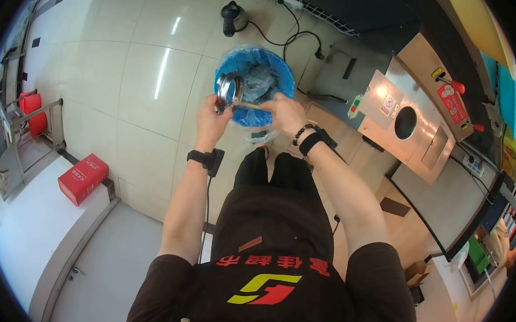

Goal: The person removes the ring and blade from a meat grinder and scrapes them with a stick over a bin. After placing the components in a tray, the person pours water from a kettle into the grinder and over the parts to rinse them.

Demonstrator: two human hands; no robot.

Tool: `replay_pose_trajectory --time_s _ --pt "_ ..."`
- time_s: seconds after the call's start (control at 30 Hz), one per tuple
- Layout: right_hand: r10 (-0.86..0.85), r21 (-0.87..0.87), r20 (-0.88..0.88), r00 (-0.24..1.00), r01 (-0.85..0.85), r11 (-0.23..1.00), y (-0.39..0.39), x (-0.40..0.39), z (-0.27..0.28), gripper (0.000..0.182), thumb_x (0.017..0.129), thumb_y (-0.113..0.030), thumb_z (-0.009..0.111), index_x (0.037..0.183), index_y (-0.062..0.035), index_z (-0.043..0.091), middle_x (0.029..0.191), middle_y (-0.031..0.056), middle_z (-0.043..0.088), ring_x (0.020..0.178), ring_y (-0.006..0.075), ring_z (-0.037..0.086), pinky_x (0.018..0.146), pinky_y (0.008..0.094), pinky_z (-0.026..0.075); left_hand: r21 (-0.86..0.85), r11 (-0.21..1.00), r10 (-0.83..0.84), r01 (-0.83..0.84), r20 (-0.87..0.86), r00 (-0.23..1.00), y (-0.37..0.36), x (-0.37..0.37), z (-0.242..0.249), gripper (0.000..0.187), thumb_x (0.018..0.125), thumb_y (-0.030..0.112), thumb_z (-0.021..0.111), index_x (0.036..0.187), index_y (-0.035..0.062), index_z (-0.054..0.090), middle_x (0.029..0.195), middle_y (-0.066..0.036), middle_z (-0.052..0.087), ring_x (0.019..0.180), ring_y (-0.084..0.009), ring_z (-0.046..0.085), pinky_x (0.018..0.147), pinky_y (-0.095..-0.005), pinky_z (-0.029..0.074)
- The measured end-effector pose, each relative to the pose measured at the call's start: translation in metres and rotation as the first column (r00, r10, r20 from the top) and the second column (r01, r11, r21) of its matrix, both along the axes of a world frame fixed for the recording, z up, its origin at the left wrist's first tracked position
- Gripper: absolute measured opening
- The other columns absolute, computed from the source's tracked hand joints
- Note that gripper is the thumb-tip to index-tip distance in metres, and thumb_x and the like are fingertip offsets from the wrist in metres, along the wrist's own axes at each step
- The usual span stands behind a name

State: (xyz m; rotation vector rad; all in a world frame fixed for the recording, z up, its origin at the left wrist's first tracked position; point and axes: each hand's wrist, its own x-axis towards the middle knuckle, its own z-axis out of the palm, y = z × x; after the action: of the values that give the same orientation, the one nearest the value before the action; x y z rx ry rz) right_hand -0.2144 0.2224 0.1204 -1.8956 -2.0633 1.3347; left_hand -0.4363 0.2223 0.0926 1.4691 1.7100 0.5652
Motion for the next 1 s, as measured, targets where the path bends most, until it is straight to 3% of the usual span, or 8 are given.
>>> replay_pose_trajectory --time_s 0.07,0.33,0.4,0.5,0.7,0.8,0.87,1.0 --pt "0.067 0.007 -0.038 0.997 -0.066 0.998 -0.008 -0.009 -0.003 0.038 0.074 0.0 0.059 0.106 -0.0187 0.069 0.099 0.0147 0.057 0.092 0.0332 0.06 0.079 0.0407 0.049 -0.009 1.0 0.007 -0.007 -0.013 1.0 -0.001 0.001 0.001 0.025 0.07 0.01 0.069 0.087 -0.0016 0.055 0.084 -0.014 0.057 0.075 -0.0288 0.056 0.068 -0.0363 0.045" --pt "-0.003 0.09 -0.034 0.999 0.006 0.996 -0.024 -0.011 -0.018 0.041 0.07 0.001 0.063 0.106 -0.0168 0.069 0.098 0.0148 0.055 0.087 0.0339 0.06 0.075 0.0417 0.049 -0.1 0.995 0.021 -0.021 0.001 1.0 0.001 -0.001 0.012 0.023 0.07 0.01 0.068 0.082 -0.0034 0.055 0.074 -0.013 0.059 0.065 -0.0235 0.059 0.061 -0.0334 0.046" --pt "-0.03 0.098 -0.037 0.999 0.033 0.995 -0.027 -0.01 -0.02 0.041 0.07 0.001 0.063 0.107 -0.0163 0.068 0.097 0.0148 0.054 0.087 0.034 0.06 0.074 0.0416 0.049 -0.259 0.961 0.127 -0.093 0.12 0.985 0.004 -0.001 0.015 0.019 0.072 0.01 0.066 0.082 -0.0036 0.057 0.072 -0.012 0.061 0.058 -0.0183 0.061 0.053 -0.029 0.048" --pt "-0.029 0.156 -0.001 1.0 0.029 0.987 -0.031 -0.008 -0.024 0.042 0.068 0.001 0.064 0.107 -0.0155 0.068 0.094 0.0147 0.052 0.087 0.0333 0.059 0.074 0.0416 0.05 -0.402 0.911 0.197 -0.091 0.231 0.953 0.009 -0.003 0.022 0.017 0.08 0.01 0.062 0.09 -0.0032 0.058 0.073 -0.007 0.061 0.062 -0.0167 0.067 0.053 -0.0229 0.055" --pt "-0.086 0.315 0.003 0.996 0.081 0.946 -0.038 -0.006 -0.035 0.043 0.066 0.001 0.064 0.106 -0.0152 0.067 0.091 0.0133 0.051 0.084 0.0314 0.058 0.072 0.0408 0.05 -0.635 0.772 0.3 -0.023 0.333 0.894 0.013 -0.009 0.025 0.02 0.083 0.013 0.061 0.094 -0.0038 0.058 0.076 -0.011 0.064 0.061 -0.0193 0.067 0.052 -0.022 0.055" --pt "-0.165 0.318 -0.079 0.983 0.182 0.93 -0.044 -0.004 -0.039 0.043 0.067 0.002 0.063 0.107 -0.0146 0.067 0.091 0.0121 0.052 0.084 0.0309 0.058 0.071 0.0397 0.049 -0.705 0.705 0.42 -0.073 0.333 0.844 0.013 -0.009 0.027 0.018 0.083 0.011 0.06 0.092 -0.0047 0.059 0.078 -0.014 0.065 0.058 -0.0194 0.066 0.051 -0.0231 0.054" --pt "-0.315 0.254 -0.191 0.93 0.356 0.899 -0.045 -0.002 -0.047 0.042 0.068 0.001 0.064 0.107 -0.0143 0.066 0.091 0.011 0.053 0.082 0.0304 0.059 0.069 0.0397 0.048 -0.713 0.698 0.42 -0.073 0.324 0.848 0.011 -0.011 0.022 0.02 0.082 0.012 0.06 0.093 -0.005 0.058 0.078 -0.014 0.065 0.058 -0.0197 0.066 0.052 -0.0232 0.054" --pt "-0.344 0.245 -0.214 0.914 0.391 0.887 -0.045 -0.004 -0.05 0.04 0.07 0.001 0.063 0.107 -0.0144 0.067 0.09 0.0111 0.055 0.08 0.0313 0.059 0.069 0.0408 0.048 -0.718 0.689 0.412 -0.1 0.275 0.869 0.007 -0.013 0.012 0.022 0.082 0.013 0.061 0.094 -0.0053 0.058 0.078 -0.014 0.065 0.06 -0.0202 0.066 0.052 -0.0232 0.054"
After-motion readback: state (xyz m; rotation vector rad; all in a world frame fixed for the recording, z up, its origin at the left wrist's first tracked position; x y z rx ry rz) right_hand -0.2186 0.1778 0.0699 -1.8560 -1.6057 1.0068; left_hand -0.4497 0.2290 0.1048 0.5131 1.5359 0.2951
